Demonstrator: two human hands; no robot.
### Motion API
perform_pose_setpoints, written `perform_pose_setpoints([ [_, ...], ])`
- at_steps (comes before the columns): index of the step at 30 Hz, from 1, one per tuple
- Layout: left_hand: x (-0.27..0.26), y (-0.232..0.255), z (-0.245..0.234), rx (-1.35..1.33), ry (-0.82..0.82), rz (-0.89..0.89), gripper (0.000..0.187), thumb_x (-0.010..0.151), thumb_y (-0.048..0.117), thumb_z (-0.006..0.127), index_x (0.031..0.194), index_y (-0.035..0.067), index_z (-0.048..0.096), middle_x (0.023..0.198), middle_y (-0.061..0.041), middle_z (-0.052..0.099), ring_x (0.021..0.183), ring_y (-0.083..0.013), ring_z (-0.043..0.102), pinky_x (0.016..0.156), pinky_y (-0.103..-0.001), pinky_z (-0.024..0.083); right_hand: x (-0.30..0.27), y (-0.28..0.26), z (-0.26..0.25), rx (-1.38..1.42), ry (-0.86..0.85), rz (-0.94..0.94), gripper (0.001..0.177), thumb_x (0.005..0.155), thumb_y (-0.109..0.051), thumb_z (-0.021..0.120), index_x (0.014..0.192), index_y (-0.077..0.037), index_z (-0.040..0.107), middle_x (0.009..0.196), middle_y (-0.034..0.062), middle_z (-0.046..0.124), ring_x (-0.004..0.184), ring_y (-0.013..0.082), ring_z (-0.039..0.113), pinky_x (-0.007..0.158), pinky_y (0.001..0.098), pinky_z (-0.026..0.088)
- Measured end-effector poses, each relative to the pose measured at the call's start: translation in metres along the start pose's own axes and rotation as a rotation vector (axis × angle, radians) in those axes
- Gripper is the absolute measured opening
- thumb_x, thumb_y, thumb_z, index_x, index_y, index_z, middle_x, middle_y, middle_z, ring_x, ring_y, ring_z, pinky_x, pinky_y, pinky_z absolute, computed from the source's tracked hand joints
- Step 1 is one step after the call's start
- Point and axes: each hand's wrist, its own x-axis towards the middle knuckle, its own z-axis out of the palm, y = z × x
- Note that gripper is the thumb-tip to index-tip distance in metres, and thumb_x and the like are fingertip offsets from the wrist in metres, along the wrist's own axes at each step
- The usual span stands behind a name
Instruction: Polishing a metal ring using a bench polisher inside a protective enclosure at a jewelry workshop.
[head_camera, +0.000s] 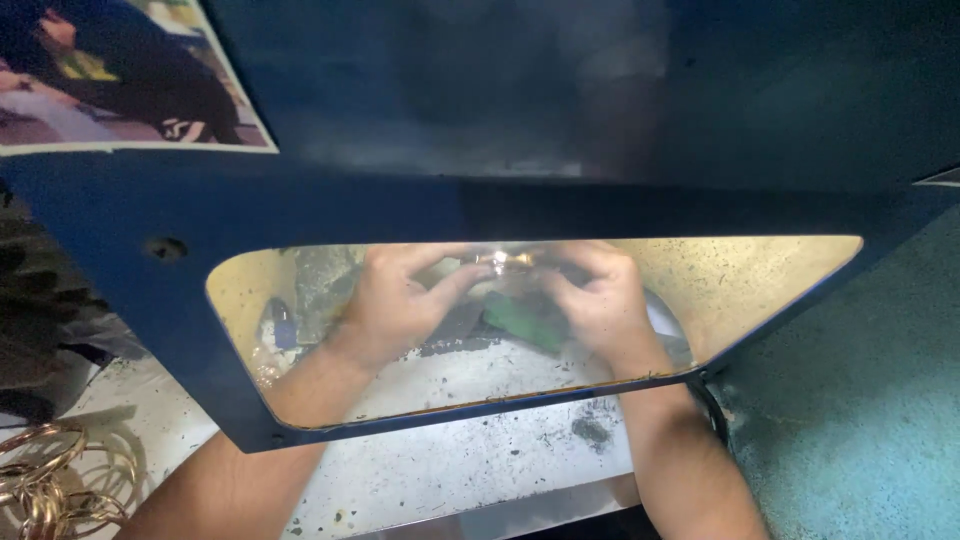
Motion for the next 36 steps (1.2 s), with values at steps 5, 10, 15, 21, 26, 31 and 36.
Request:
perform_pose_setpoints([
  [5, -0.002, -0.005, 0.004, -0.048, 0.064, -0.129, 0.010, 0.090, 0.012, 0.075, 0.094, 0.004, 0.080, 0.075, -0.009, 0.078, 0.069, -0.0190, 0.076, 0.072, -0.032, 0.061, 0.002, -0.018, 0.019, 0.186, 0.009, 0.132, 0.008, 0.088, -0.008, 0.080, 0.095, -0.006, 0.080, 0.081, 0.0087, 0.078, 0.072, 0.0110, 0.068, 0.068, 0.0307, 0.059],
  [10, 0.003, -0.017, -0.011, 0.006, 0.115, -0.053, 0.008, 0.090, 0.010, 0.076, 0.094, 0.004, 0.079, 0.076, -0.010, 0.078, 0.071, -0.0219, 0.077, 0.072, -0.034, 0.060, 0.005, -0.036, 0.034, 0.203, 0.018, 0.168, 0.003, 0.089, -0.004, 0.077, 0.092, -0.005, 0.077, 0.076, 0.0084, 0.076, 0.072, 0.0100, 0.067, 0.068, 0.0294, 0.057],
  [15, 0.001, 0.006, -0.014, -0.050, 0.047, 0.065, 0.020, 0.083, 0.012, 0.081, 0.100, 0.004, 0.076, 0.085, -0.013, 0.079, 0.083, -0.0267, 0.078, 0.082, -0.039, 0.061, 0.001, -0.030, 0.020, 0.095, 0.012, -0.271, 0.008, 0.084, -0.003, 0.081, 0.091, -0.004, 0.077, 0.080, 0.0143, 0.074, 0.072, 0.0252, 0.075, 0.065, 0.0344, 0.059],
  [21, 0.003, 0.000, -0.013, -0.054, -0.027, 0.031, 0.021, 0.082, 0.007, 0.083, 0.102, 0.006, 0.078, 0.090, -0.013, 0.080, 0.091, -0.0292, 0.078, 0.084, -0.041, 0.061, 0.007, -0.011, -0.001, 0.081, -0.053, -0.209, 0.013, 0.079, 0.007, 0.081, 0.089, 0.000, 0.077, 0.083, 0.0177, 0.075, 0.076, 0.0278, 0.076, 0.067, 0.0386, 0.061],
  [26, -0.001, -0.016, -0.004, 0.013, 0.031, 0.002, 0.017, 0.084, 0.008, 0.083, 0.100, 0.005, 0.079, 0.087, -0.012, 0.080, 0.085, -0.0264, 0.079, 0.080, -0.037, 0.061, 0.003, -0.011, 0.006, 0.131, -0.031, -0.018, 0.013, 0.080, 0.005, 0.079, 0.091, -0.002, 0.078, 0.081, 0.0135, 0.076, 0.075, 0.0224, 0.074, 0.071, 0.0361, 0.061],
  [31, 0.004, -0.017, -0.004, 0.059, 0.079, 0.017, 0.014, 0.086, 0.012, 0.082, 0.097, 0.006, 0.079, 0.084, -0.009, 0.080, 0.080, -0.0243, 0.078, 0.079, -0.034, 0.061, 0.002, -0.007, 0.018, 0.135, 0.028, 0.089, 0.012, 0.081, 0.003, 0.081, 0.090, -0.004, 0.078, 0.076, 0.0083, 0.075, 0.074, 0.0117, 0.069, 0.068, 0.0307, 0.058],
  [36, 0.004, -0.015, -0.014, 0.098, 0.091, -0.115, 0.013, 0.091, 0.017, 0.078, 0.099, 0.007, 0.079, 0.086, -0.011, 0.079, 0.085, -0.0252, 0.078, 0.081, -0.034, 0.062, 0.007, -0.033, 0.035, 0.157, 0.005, 0.189, 0.005, 0.083, 0.003, 0.077, 0.085, -0.002, 0.075, 0.071, 0.0115, 0.075, 0.069, 0.0138, 0.069, 0.067, 0.0302, 0.057],
])
